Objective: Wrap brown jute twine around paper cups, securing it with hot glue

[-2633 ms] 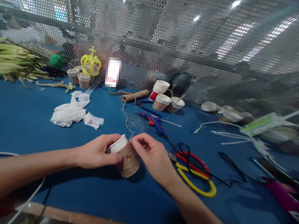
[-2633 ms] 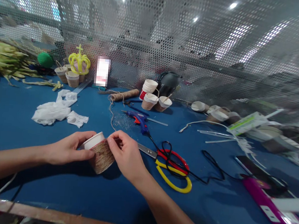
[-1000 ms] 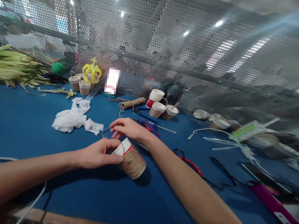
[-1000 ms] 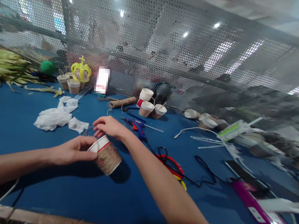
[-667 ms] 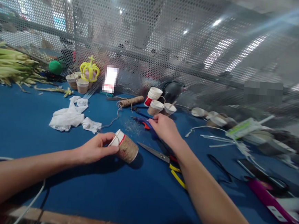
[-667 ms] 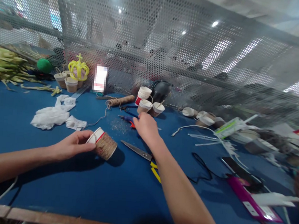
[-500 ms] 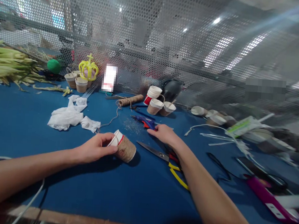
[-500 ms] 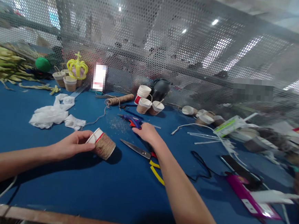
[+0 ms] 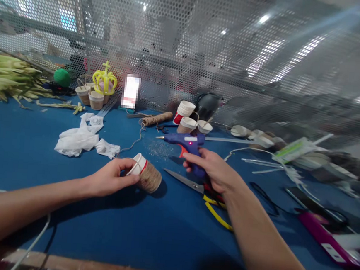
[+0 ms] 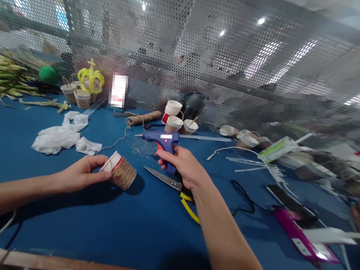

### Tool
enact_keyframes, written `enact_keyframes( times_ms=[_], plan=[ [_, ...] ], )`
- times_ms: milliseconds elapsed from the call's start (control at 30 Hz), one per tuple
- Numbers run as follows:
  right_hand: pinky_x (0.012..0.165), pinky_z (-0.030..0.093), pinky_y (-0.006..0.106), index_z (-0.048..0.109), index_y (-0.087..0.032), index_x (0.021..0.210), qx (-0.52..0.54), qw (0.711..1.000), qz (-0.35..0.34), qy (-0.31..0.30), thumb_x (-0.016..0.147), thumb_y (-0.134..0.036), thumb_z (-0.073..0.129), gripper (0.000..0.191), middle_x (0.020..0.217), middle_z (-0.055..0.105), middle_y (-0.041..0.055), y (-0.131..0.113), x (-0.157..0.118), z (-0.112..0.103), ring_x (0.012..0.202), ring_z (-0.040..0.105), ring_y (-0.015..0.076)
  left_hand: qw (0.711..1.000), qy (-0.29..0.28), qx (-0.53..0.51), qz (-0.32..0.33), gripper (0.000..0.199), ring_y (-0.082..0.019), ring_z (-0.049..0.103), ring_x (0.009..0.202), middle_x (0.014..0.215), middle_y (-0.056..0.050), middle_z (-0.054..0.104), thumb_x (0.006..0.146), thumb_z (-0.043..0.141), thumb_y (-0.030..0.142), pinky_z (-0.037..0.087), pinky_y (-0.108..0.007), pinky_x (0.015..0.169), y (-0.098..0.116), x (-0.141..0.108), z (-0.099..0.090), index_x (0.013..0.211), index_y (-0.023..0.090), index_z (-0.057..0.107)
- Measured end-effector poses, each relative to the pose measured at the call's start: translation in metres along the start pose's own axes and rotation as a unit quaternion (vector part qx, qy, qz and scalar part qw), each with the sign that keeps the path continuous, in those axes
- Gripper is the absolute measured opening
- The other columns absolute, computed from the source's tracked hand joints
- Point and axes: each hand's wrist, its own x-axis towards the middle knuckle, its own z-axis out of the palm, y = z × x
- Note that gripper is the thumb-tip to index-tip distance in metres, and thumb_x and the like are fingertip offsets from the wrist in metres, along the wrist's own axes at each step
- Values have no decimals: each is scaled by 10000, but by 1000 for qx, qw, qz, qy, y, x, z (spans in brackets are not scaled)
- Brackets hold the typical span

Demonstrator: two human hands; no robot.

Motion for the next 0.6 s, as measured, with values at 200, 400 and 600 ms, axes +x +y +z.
enact_keyframes(
  times_ms=[200, 400, 600],
  plan=[
    [412, 378, 196, 591, -131, 827, -14, 995, -80, -58, 763, -343, 547, 226, 480, 506, -40, -8, -43, 13, 395, 453, 69, 1000, 17, 21, -3, 193, -173, 530, 765, 821, -62, 599, 768, 487, 257, 415, -294, 736, 3, 2, 0, 840, 101, 573],
    [360, 406, 213, 573, -156, 738, -130, 987, -80, -39, 738, -404, 544, 249, 409, 477, -53, -11, -62, 24, 339, 453, 94, 1000, 22, -12, -7, 185, -175, 542, 774, 834, -67, 606, 777, 487, 268, 433, -297, 740, 1, 4, 1, 841, 108, 553],
    [457, 449, 237, 609, -210, 685, -286, 934, -216, -9, 761, -315, 504, 166, 497, 581, -6, -9, -64, 28, 481, 570, 149, 1000, 26, -3, 1, 219, -179, 529, 817, 893, -81, 596, 787, 473, 251, 432, -299, 761, -1, 4, 0, 918, 92, 548]
  ],
)
